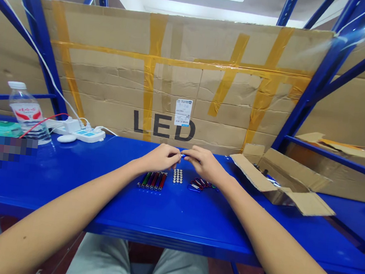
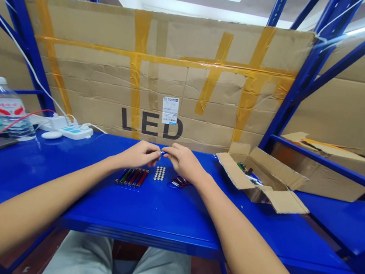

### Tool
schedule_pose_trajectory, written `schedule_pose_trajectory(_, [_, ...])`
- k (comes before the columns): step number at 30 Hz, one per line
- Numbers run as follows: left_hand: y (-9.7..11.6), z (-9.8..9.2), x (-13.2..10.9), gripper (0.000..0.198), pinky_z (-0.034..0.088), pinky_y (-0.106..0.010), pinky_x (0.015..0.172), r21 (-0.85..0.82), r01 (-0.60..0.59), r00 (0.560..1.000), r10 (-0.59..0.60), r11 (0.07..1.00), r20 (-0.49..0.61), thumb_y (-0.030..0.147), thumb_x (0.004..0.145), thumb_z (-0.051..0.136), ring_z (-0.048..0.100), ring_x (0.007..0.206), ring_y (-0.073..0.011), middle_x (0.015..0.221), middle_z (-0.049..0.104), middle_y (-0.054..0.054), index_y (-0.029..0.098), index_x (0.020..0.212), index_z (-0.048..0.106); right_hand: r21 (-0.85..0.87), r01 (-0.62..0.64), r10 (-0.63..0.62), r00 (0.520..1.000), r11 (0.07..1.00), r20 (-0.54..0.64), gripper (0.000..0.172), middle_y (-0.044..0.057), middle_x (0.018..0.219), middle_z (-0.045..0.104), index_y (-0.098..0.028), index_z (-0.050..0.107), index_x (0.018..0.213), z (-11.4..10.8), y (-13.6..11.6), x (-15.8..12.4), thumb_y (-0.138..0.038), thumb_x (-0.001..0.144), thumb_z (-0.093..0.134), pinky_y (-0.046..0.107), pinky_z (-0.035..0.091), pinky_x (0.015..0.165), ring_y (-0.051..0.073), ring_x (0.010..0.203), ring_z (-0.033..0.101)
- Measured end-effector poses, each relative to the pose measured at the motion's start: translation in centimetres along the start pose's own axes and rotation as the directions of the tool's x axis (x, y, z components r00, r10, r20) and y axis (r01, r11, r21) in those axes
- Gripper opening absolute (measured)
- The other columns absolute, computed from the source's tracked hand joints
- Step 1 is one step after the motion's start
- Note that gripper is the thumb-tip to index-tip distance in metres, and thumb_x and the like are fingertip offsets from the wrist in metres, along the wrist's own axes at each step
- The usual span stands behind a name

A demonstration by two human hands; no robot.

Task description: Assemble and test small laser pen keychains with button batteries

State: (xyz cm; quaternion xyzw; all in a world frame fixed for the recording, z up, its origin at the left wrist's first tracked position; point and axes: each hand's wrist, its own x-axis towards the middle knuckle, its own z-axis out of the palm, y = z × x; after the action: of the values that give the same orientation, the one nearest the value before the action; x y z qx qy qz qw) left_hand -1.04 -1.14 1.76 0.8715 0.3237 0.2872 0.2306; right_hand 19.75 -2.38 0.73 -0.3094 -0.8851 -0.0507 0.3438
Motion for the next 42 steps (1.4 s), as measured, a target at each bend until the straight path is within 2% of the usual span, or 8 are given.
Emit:
schedule_pose_trajectory(5, [0.3, -0.1, -0.2, 0.029, 0.046, -0.022, 0.054, -0.149, 0.020, 0.992, 0.000, 0.989, 0.127, 0.037, 0.091, 0.048, 0.059, 0.055, -0.0114, 0.063, 0.063, -0.001, 0.015, 0.077, 0.059, 0.073, -0.011, 0.006, 0.998, 0.997, 0.065, 0.017, 0.007, 0.088, 0.066, -0.018, 0.068, 0.100, -0.8, -0.3, 0.1, -0.016, 0.091, 0.053, 0.032, 0.045, 0.077, 0.018, 0.083, 0.059])
schedule_pose_trajectory(12, [0.0, -0.3, -0.2, 0.034, 0.047, -0.021, 0.053, -0.190, 0.018, 0.981, 0.019, 0.982, 0.194, 0.042, 0.089, 0.053, 0.059, 0.056, -0.0114, 0.065, 0.064, -0.004, 0.013, 0.075, 0.062, 0.131, -0.004, -0.012, 0.993, 0.991, 0.118, 0.022, 0.006, 0.089, 0.066, -0.021, 0.071, 0.102, -1.0, -0.4, 0.1, -0.014, 0.087, 0.059, 0.032, 0.046, 0.077, 0.017, 0.082, 0.060])
schedule_pose_trajectory(18, [-0.1, -0.5, 0.0, 0.027, 0.047, -0.021, 0.053, -0.208, 0.062, 0.990, -0.033, 0.976, 0.137, 0.036, 0.085, 0.058, 0.058, 0.053, -0.0102, 0.064, 0.066, -0.003, 0.013, 0.073, 0.066, 0.117, -0.016, 0.002, 0.993, 0.993, 0.118, 0.024, 0.004, 0.081, 0.059, -0.023, 0.072, 0.104, -1.1, -0.6, 0.1, -0.014, 0.087, 0.058, 0.030, 0.045, 0.071, 0.016, 0.077, 0.057])
schedule_pose_trajectory(22, [-0.1, -0.6, 0.1, 0.022, 0.045, -0.021, 0.050, -0.230, 0.107, 0.992, -0.088, 0.967, 0.090, 0.033, 0.079, 0.063, 0.056, 0.050, -0.0093, 0.062, 0.066, -0.002, 0.013, 0.073, 0.069, 0.152, -0.063, 0.049, 0.994, 0.986, 0.095, 0.023, 0.005, 0.088, 0.064, -0.020, 0.069, 0.102, -1.0, -0.7, 0.1, -0.010, 0.083, 0.060, 0.031, 0.045, 0.076, 0.017, 0.083, 0.059])
schedule_pose_trajectory(27, [-0.2, -0.6, 0.3, 0.019, 0.042, -0.020, 0.047, -0.206, 0.144, 0.989, -0.149, 0.968, -0.010, 0.031, 0.070, 0.070, 0.051, 0.046, -0.0082, 0.053, 0.062, -0.001, 0.013, 0.067, 0.072, 0.194, -0.091, 0.082, 0.995, 0.977, 0.055, 0.009, 0.003, 0.085, 0.067, -0.018, 0.065, 0.085, -1.0, -0.8, 0.2, -0.011, 0.080, 0.064, 0.031, 0.045, 0.073, 0.017, 0.080, 0.060])
schedule_pose_trajectory(31, [-0.2, -0.5, 0.3, 0.017, 0.040, -0.020, 0.046, -0.197, 0.154, 0.984, -0.168, 0.968, -0.054, 0.030, 0.069, 0.070, 0.051, 0.045, -0.0083, 0.052, 0.062, -0.001, 0.013, 0.067, 0.073, 0.235, -0.077, 0.069, 0.997, 0.969, 0.040, 0.005, 0.003, 0.082, 0.067, -0.017, 0.065, 0.083, -0.9, -0.9, 0.2, -0.013, 0.081, 0.064, 0.030, 0.045, 0.072, 0.017, 0.078, 0.060])
schedule_pose_trajectory(35, [0.0, -0.5, 0.2, 0.016, 0.040, -0.020, 0.046, -0.196, 0.117, 0.988, -0.134, 0.974, -0.078, 0.029, 0.070, 0.068, 0.053, 0.046, -0.0089, 0.052, 0.062, 0.000, 0.014, 0.067, 0.073, 0.265, -0.082, 0.078, 0.997, 0.961, 0.025, 0.006, 0.003, 0.081, 0.068, -0.017, 0.067, 0.084, -0.9, -1.1, 0.2, -0.013, 0.082, 0.062, 0.030, 0.045, 0.073, 0.016, 0.078, 0.061])
schedule_pose_trajectory(42, [-0.1, -0.2, 0.0, 0.012, 0.038, -0.018, 0.048, -0.062, -0.007, 0.995, 0.001, 0.998, -0.098, 0.020, 0.074, 0.064, 0.052, 0.046, -0.0079, 0.049, 0.060, 0.003, 0.015, 0.069, 0.074, 0.220, -0.079, 0.059, 0.993, 0.972, 0.099, 0.012, 0.005, 0.082, 0.070, -0.016, 0.069, 0.085, -0.8, -1.2, 0.2, -0.011, 0.084, 0.059, 0.028, 0.043, 0.071, 0.016, 0.074, 0.061])
